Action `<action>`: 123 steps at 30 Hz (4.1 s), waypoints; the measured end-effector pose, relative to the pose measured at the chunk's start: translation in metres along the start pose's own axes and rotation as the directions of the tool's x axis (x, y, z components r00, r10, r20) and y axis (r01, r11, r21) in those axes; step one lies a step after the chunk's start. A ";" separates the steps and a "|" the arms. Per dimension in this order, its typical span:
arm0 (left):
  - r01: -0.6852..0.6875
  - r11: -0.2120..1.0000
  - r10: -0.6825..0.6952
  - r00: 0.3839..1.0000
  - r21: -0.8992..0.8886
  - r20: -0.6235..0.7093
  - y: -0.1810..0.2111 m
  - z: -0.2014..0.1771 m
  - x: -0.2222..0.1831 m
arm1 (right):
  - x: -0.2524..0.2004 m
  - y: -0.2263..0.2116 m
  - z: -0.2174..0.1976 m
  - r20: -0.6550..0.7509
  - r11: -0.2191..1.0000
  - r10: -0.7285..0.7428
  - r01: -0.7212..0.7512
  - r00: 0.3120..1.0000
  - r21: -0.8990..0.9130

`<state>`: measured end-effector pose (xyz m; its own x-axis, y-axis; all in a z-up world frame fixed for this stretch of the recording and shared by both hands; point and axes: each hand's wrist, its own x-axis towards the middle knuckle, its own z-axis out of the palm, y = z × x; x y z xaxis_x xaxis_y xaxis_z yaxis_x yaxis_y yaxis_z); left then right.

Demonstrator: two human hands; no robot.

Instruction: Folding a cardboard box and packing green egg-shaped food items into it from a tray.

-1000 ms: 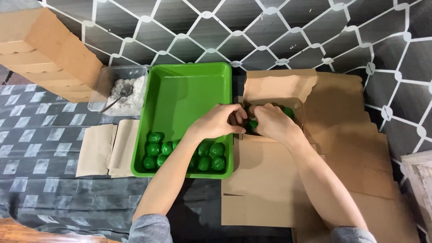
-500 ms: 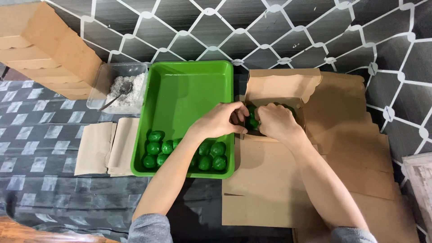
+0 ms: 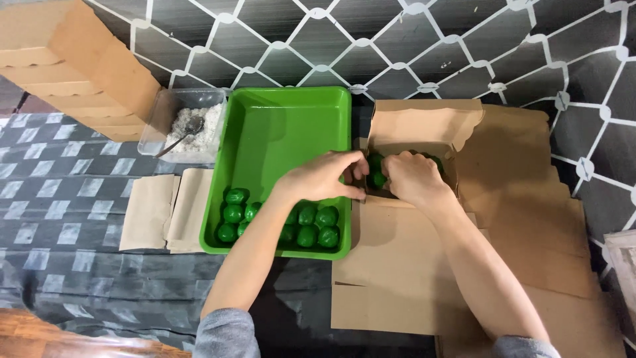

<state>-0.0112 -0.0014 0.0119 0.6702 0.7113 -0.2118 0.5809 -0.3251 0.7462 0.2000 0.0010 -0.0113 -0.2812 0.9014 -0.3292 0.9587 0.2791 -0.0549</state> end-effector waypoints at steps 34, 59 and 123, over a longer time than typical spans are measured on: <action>0.694 0.489 -0.767 0.631 0.528 -0.119 -0.098 -0.052 -0.100 | -0.111 0.042 -0.100 -0.122 0.926 0.195 -0.141 0.973 0.351; -0.070 0.954 -0.035 0.941 -0.293 -0.338 0.048 -0.002 0.008 | -0.050 0.010 -0.027 -0.497 0.906 -0.146 0.318 0.855 0.281; 0.420 0.801 -0.473 0.881 0.427 0.019 -0.021 0.027 -0.013 | -0.067 0.071 -0.062 -0.025 0.953 0.191 -0.179 0.981 0.245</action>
<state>-0.0193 -0.0207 -0.0184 0.3247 0.7687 -0.5511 0.9440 -0.2274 0.2390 0.2847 -0.0188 0.0649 -0.0937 0.9463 -0.3095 0.9743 0.0232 -0.2241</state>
